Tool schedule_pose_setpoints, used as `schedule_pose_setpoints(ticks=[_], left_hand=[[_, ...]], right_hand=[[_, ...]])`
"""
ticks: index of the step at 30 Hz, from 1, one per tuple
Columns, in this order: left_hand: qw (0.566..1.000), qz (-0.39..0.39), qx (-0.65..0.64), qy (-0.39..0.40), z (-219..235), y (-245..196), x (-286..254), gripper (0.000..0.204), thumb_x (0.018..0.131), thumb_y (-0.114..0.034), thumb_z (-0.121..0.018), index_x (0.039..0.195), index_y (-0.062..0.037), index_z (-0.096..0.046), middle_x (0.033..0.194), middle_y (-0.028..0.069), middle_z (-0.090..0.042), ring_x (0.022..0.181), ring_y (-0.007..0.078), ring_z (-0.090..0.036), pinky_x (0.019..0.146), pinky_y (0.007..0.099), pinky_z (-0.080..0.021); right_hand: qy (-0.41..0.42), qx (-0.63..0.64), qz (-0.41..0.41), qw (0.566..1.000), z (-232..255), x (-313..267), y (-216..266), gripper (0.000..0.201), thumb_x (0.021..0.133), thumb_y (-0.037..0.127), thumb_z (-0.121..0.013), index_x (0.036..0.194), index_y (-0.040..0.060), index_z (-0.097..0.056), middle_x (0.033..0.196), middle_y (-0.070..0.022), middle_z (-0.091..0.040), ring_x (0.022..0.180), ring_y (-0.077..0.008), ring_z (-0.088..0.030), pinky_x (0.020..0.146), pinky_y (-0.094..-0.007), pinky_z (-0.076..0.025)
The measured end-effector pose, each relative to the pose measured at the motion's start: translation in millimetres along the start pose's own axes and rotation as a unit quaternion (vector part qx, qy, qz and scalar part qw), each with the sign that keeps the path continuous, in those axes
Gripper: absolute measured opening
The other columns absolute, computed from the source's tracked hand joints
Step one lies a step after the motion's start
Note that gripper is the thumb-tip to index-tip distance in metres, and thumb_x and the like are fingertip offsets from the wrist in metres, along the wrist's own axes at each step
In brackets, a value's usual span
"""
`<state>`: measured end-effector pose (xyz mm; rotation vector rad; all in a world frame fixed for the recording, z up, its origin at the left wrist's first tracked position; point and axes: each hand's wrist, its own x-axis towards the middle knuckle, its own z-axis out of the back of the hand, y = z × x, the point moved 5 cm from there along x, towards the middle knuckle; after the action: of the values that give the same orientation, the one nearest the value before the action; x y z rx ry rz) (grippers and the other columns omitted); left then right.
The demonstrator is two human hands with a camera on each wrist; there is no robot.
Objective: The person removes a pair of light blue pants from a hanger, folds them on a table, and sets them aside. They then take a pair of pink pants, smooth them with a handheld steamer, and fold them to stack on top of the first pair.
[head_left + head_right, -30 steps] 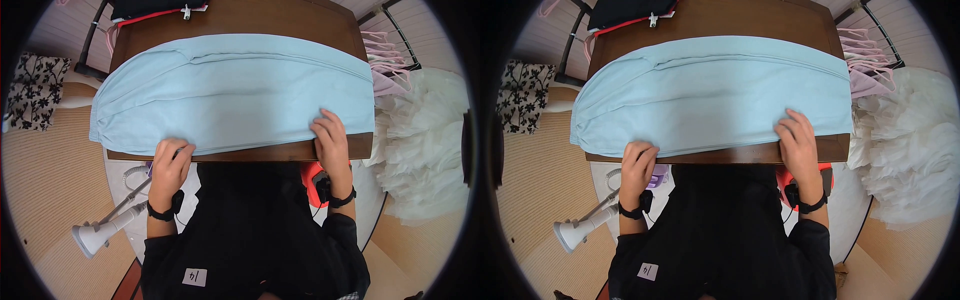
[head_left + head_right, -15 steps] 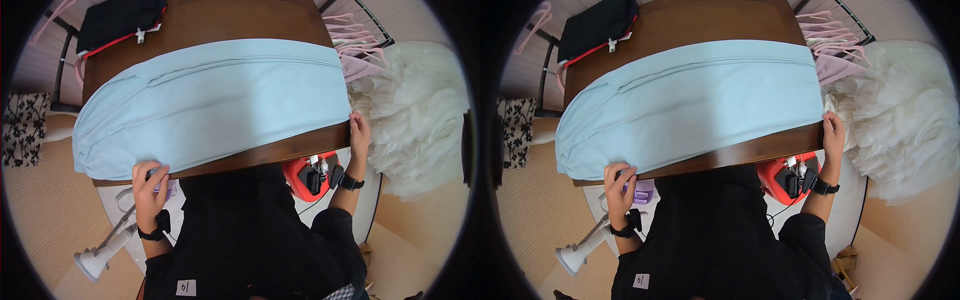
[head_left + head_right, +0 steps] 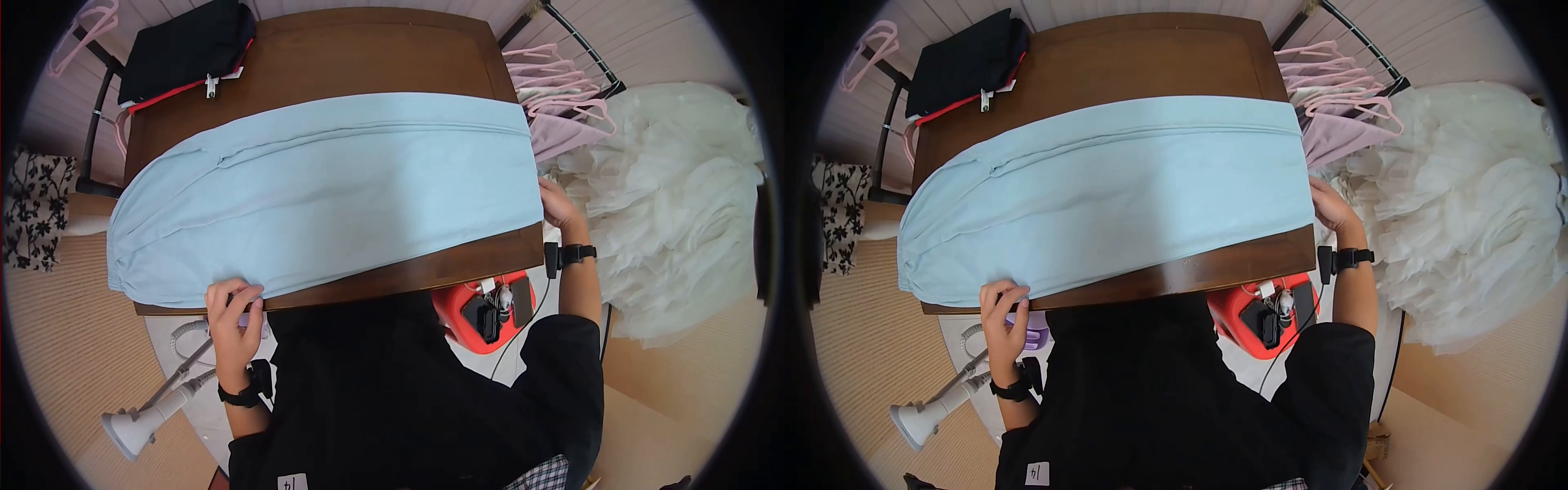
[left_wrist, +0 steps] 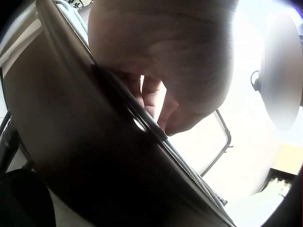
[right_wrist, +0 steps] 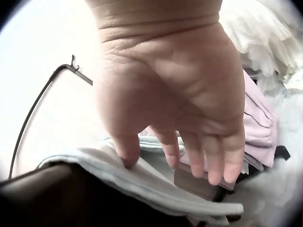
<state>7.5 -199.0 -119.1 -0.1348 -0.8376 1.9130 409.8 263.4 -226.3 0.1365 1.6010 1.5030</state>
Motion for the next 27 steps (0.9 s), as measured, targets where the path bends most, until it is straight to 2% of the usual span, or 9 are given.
schedule_pose_setpoints(ticks=[2, 5, 7, 10, 14, 17, 21, 24, 27], left_hand=[[1.0, 0.005, 0.005, -0.004, -0.9, -0.5, 0.3, 0.014, 0.075, 0.0, -0.067, 0.089, -0.0034, -0.068, 0.092, 0.0091, -0.059, 0.087, 0.0269, -0.052, 0.08, 0.0368, -0.041], [1.0, 0.015, 0.002, -0.01, -3.1, -0.3, 2.6, 0.012, 0.076, -0.001, -0.067, 0.088, -0.0033, -0.067, 0.091, 0.0089, -0.058, 0.088, 0.0267, -0.052, 0.081, 0.0362, -0.04], [1.0, 0.022, 0.014, -0.011, -4.3, 0.6, 4.2, 0.009, 0.077, -0.003, -0.067, 0.086, -0.0036, -0.067, 0.09, 0.0087, -0.057, 0.088, 0.0265, -0.051, 0.082, 0.0357, -0.039], [0.999, 0.028, 0.014, -0.016, -4.3, -1.0, 5.4, 0.008, 0.078, -0.004, -0.067, 0.086, -0.0041, -0.066, 0.09, 0.0084, -0.057, 0.088, 0.0263, -0.051, 0.082, 0.0355, -0.039], [0.999, 0.036, 0.013, -0.024, -3.7, -0.3, 5.2, 0.008, 0.078, -0.004, -0.067, 0.085, -0.0045, -0.066, 0.09, 0.0082, -0.057, 0.088, 0.0263, -0.051, 0.082, 0.0357, -0.039], [0.999, 0.04, 0.015, -0.025, -3.9, 0.8, 4.5, 0.008, 0.077, -0.005, -0.067, 0.085, -0.0048, -0.066, 0.09, 0.0081, -0.057, 0.088, 0.0263, -0.051, 0.082, 0.036, -0.038], [0.999, 0.041, 0.019, -0.022, -4.4, 0.3, 5.3, 0.007, 0.079, -0.006, -0.067, 0.085, -0.0043, -0.065, 0.09, 0.0085, -0.056, 0.089, 0.0267, -0.052, 0.083, 0.0356, -0.039], [0.999, 0.04, 0.024, -0.015, -4.0, 0.7, 5.2, 0.006, 0.081, -0.007, -0.066, 0.085, -0.0036, -0.064, 0.09, 0.0088, -0.056, 0.09, 0.0268, -0.052, 0.085, 0.0349, -0.039], [0.999, 0.035, 0.021, -0.024, -5.1, 1.8, 5.0, 0.007, 0.079, -0.007, -0.067, 0.085, -0.0044, -0.065, 0.089, 0.0083, -0.056, 0.089, 0.0264, -0.051, 0.083, 0.0354, -0.038]], right_hand=[[-0.019, -0.068, -0.04, 0.997, 12.7, 12.5, 17.6, 0.05, 0.097, 0.034, -0.056, 0.14, 0.0088, -0.05, 0.13, -0.0033, -0.058, 0.114, -0.0139, -0.055, 0.097, -0.0346, -0.045], [-0.087, -0.079, 0.013, 0.993, 26.6, 26.0, 64.6, 0.046, 0.097, 0.036, -0.057, 0.136, 0.0125, -0.054, 0.129, -0.0009, -0.058, 0.115, -0.0132, -0.053, 0.098, -0.0361, -0.043], [-0.126, -0.023, 0.132, 0.983, 30.7, 41.8, 95.9, 0.045, 0.096, 0.038, -0.058, 0.133, 0.0119, -0.056, 0.126, -0.0016, -0.058, 0.117, -0.0141, -0.05, 0.098, -0.0361, -0.041], [-0.1, -0.031, 0.132, 0.986, 16.9, 65.1, 119.5, 0.046, 0.096, 0.039, -0.059, 0.133, 0.012, -0.055, 0.125, -0.0015, -0.057, 0.116, -0.0151, -0.049, 0.098, -0.0361, -0.04], [-0.02, -0.013, 0.111, 0.994, 16.6, 87.4, 108.4, 0.049, 0.094, 0.041, -0.06, 0.134, 0.0121, -0.052, 0.128, -0.002, -0.055, 0.119, -0.017, -0.046, 0.1, -0.0407, -0.037], [0.075, 0.035, 0.01, 0.996, 23.4, 84.6, 80.5, 0.057, 0.091, 0.044, -0.064, 0.135, 0.012, -0.049, 0.133, -0.0039, -0.052, 0.125, -0.0222, -0.042, 0.1, -0.0522, -0.035], [0.092, 0.091, 0.007, 0.992, 36.9, 79.6, 46.5, 0.05, 0.091, 0.04, -0.065, 0.131, 0.0126, -0.055, 0.124, -0.0023, -0.058, 0.119, -0.0216, -0.049, 0.1, -0.0537, -0.037], [-0.004, 0.073, -0.032, 0.997, 57.7, 64.1, 33.8, 0.046, 0.088, 0.03, -0.069, 0.128, 0.0115, -0.056, 0.117, -0.0016, -0.061, 0.115, -0.0207, -0.053, 0.101, -0.0532, -0.037], [-0.035, 0.131, -0.011, 0.991, 76.7, 58.9, 28.0, 0.044, 0.084, 0.02, -0.072, 0.125, 0.0111, -0.057, 0.115, -0.0029, -0.062, 0.112, -0.0218, -0.056, 0.099, -0.0519, -0.041]])
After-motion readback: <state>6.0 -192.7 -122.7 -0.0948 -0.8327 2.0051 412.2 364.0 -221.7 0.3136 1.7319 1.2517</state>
